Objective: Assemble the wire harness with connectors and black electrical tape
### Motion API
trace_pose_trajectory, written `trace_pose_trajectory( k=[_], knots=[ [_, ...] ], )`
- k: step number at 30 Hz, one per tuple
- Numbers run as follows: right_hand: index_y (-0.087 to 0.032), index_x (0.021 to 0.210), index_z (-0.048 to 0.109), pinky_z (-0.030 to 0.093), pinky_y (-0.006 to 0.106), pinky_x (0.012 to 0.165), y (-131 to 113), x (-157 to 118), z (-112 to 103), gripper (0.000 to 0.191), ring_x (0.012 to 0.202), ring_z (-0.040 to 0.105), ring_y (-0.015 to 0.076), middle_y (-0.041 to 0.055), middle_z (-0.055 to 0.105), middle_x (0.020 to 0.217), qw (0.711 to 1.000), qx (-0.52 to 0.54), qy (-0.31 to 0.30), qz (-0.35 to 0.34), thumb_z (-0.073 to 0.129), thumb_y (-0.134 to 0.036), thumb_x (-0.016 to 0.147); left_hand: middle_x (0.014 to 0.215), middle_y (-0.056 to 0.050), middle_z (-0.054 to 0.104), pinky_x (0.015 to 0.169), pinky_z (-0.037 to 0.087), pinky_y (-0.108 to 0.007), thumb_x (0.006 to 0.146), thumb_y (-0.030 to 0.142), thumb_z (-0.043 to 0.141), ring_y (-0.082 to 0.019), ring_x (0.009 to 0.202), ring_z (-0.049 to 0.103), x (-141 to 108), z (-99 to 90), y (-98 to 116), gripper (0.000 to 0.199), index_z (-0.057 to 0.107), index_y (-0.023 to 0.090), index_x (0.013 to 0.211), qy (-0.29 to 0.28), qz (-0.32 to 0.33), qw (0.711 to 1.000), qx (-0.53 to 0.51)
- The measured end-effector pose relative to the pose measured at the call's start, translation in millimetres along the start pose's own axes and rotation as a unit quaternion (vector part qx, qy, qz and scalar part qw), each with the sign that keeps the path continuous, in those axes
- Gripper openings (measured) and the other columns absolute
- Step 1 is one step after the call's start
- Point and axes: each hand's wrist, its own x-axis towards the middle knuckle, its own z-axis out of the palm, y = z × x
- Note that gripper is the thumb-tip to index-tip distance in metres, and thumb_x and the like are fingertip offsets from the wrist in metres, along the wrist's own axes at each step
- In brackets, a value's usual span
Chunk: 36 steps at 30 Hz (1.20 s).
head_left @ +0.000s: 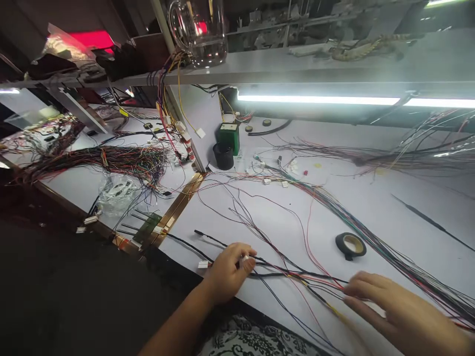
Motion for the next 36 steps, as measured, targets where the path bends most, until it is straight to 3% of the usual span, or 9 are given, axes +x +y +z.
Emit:
trace_pose_trajectory(
  k=[4, 7, 10, 13, 17, 20, 24, 30, 36],
  knots=[
    [-0.029, 0.077, 0.065, 0.042, 0.036, 0.063, -50, 54, 16, 0.03, 0.078, 0.063, 0.0255, 0.0052, 0.067, 0.083, 0.995, -0.067, -0.072, 0.006, 0.041, -0.043, 0.089, 0.108, -0.008, 0.068, 0.112, 0.016, -0.042, 0.087, 0.03, 0.057, -0.024, 0.107, 0.058, -5, 9.4, -10, 0.018, 0.065, 0.025, 0.103, -0.023, 0.067, 0.993, 0.098],
    [-0.026, 0.072, 0.062, 0.037, 0.033, 0.057, -70, 73, 35, 0.031, 0.073, 0.063, 0.026, 0.005, 0.068, 0.079, 0.993, -0.097, -0.073, 0.014, 0.04, -0.04, 0.088, 0.109, -0.008, 0.068, 0.111, 0.019, -0.043, 0.088, 0.03, 0.055, -0.023, 0.105, 0.059, -10, 11.5, -16, 0.019, 0.063, 0.025, 0.105, -0.021, 0.072, 0.989, 0.129],
    [-0.026, 0.074, 0.063, 0.037, 0.031, 0.058, -71, 79, 50, 0.026, 0.073, 0.063, 0.024, 0.0033, 0.069, 0.079, 0.996, -0.051, -0.079, 0.006, 0.043, -0.038, 0.087, 0.109, -0.007, 0.068, 0.111, 0.021, -0.041, 0.089, 0.03, 0.054, -0.021, 0.106, 0.059, -15, 11.5, -18, 0.02, 0.06, 0.025, 0.107, -0.021, 0.071, 0.985, 0.154],
    [-0.026, 0.08, 0.063, 0.04, 0.029, 0.059, -61, 79, 62, 0.019, 0.072, 0.063, 0.0205, 0.0012, 0.068, 0.079, 0.998, 0.021, -0.061, -0.012, 0.046, -0.033, 0.085, 0.111, -0.006, 0.068, 0.112, 0.022, -0.041, 0.087, 0.031, 0.056, -0.02, 0.106, 0.059, -16, 10.6, -18, 0.012, 0.058, 0.022, 0.096, -0.028, 0.07, 0.983, 0.166],
    [-0.026, 0.086, 0.066, 0.043, 0.029, 0.061, -48, 73, 83, 0.021, 0.072, 0.061, 0.0185, 0.0022, 0.066, 0.078, 0.995, 0.06, 0.02, -0.084, 0.046, -0.034, 0.089, 0.112, -0.006, 0.067, 0.11, 0.025, -0.041, 0.085, 0.031, 0.058, -0.019, 0.106, 0.059, -13, 10.8, -11, 0.012, 0.054, 0.02, 0.083, -0.037, 0.045, 0.98, 0.192],
    [-0.026, 0.098, 0.068, 0.044, 0.031, 0.065, -45, 67, 92, 0.029, 0.075, 0.061, 0.0191, 0.005, 0.064, 0.081, 0.984, 0.025, 0.086, -0.153, 0.039, -0.031, 0.094, 0.128, -0.008, 0.06, 0.105, 0.032, -0.039, 0.083, 0.032, 0.06, -0.022, 0.118, 0.052, -8, 15.9, -2, 0.013, 0.055, 0.02, 0.083, -0.06, 0.063, 0.97, 0.226],
    [-0.026, 0.109, 0.063, 0.043, 0.03, 0.064, -44, 67, 82, 0.033, 0.077, 0.061, 0.0177, 0.0051, 0.063, 0.091, 0.987, -0.01, 0.053, -0.149, 0.034, -0.024, 0.094, 0.136, -0.008, 0.055, 0.104, 0.033, -0.041, 0.082, 0.034, 0.062, -0.024, 0.122, 0.049, 3, 29.7, 1, 0.016, 0.058, 0.02, 0.087, -0.132, 0.106, 0.952, 0.255],
    [-0.022, 0.074, 0.057, 0.035, 0.031, 0.056, -47, 80, 52, 0.019, 0.072, 0.058, 0.0208, 0.0039, 0.061, 0.082, 0.997, -0.07, -0.019, -0.018, 0.044, -0.029, 0.086, 0.127, -0.008, 0.061, 0.1, 0.034, -0.042, 0.083, 0.031, 0.06, -0.025, 0.116, 0.052, 10, 38.8, -4, 0.013, 0.057, 0.019, 0.088, -0.115, 0.07, 0.96, 0.245],
    [-0.023, 0.081, 0.054, 0.04, 0.032, 0.066, -35, 75, 49, 0.019, 0.075, 0.058, 0.0194, 0.0023, 0.063, 0.083, 0.998, 0.054, -0.027, 0.007, 0.042, -0.034, 0.089, 0.126, -0.009, 0.061, 0.1, 0.033, -0.042, 0.079, 0.028, 0.064, -0.025, 0.115, 0.051, 10, 35.4, 0, 0.013, 0.054, 0.019, 0.078, -0.11, 0.033, 0.975, 0.191]
  ],
)
